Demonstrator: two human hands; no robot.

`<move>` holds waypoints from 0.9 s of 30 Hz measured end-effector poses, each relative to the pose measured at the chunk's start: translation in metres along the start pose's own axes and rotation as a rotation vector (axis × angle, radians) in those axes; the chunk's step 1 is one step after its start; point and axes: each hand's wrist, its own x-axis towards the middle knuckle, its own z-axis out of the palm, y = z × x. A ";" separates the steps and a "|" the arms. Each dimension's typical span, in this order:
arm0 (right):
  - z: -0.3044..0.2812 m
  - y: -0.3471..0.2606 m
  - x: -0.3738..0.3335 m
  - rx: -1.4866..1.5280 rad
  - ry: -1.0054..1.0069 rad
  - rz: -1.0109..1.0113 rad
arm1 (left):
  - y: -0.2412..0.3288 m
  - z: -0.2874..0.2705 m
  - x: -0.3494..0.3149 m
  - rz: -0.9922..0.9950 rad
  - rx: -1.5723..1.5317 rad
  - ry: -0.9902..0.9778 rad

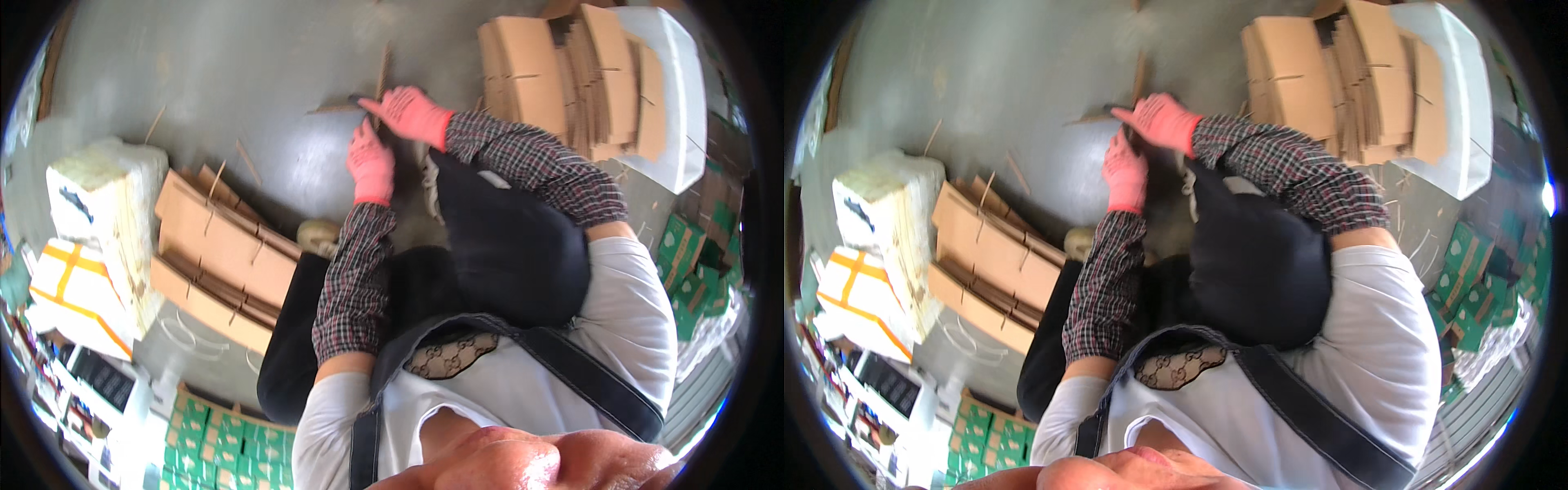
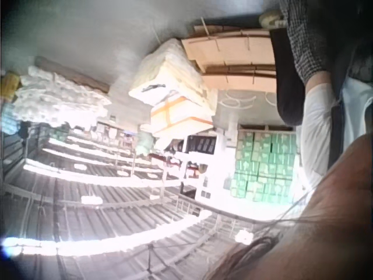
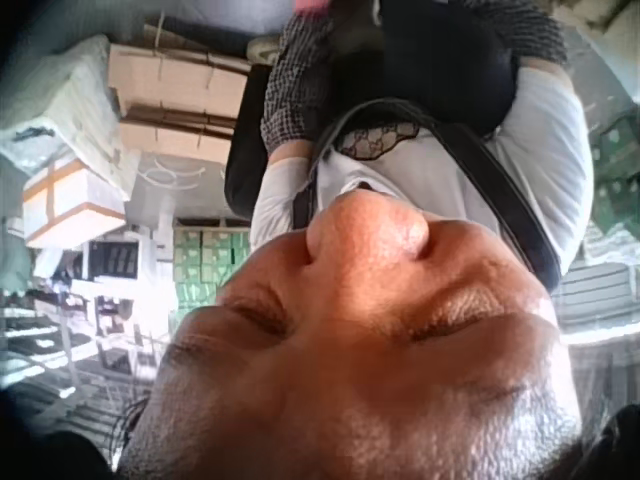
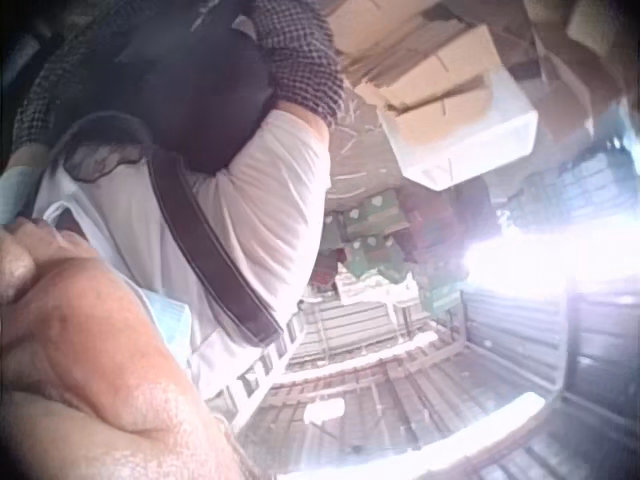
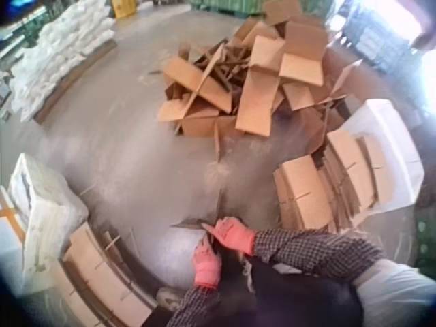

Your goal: The person assembles cardboard dividers by slotting precut cardboard strips together and then stacks the completed dividers.

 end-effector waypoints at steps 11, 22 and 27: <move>0.055 0.093 -0.198 -0.138 0.273 0.773 | -0.008 -0.052 0.038 -0.077 0.010 0.193; 0.000 0.151 -0.227 0.795 0.638 0.738 | -0.025 -0.025 -0.013 -0.159 -0.115 0.150; -0.129 0.030 -0.088 0.399 0.909 0.135 | -0.008 -0.037 0.012 -0.206 -0.023 0.152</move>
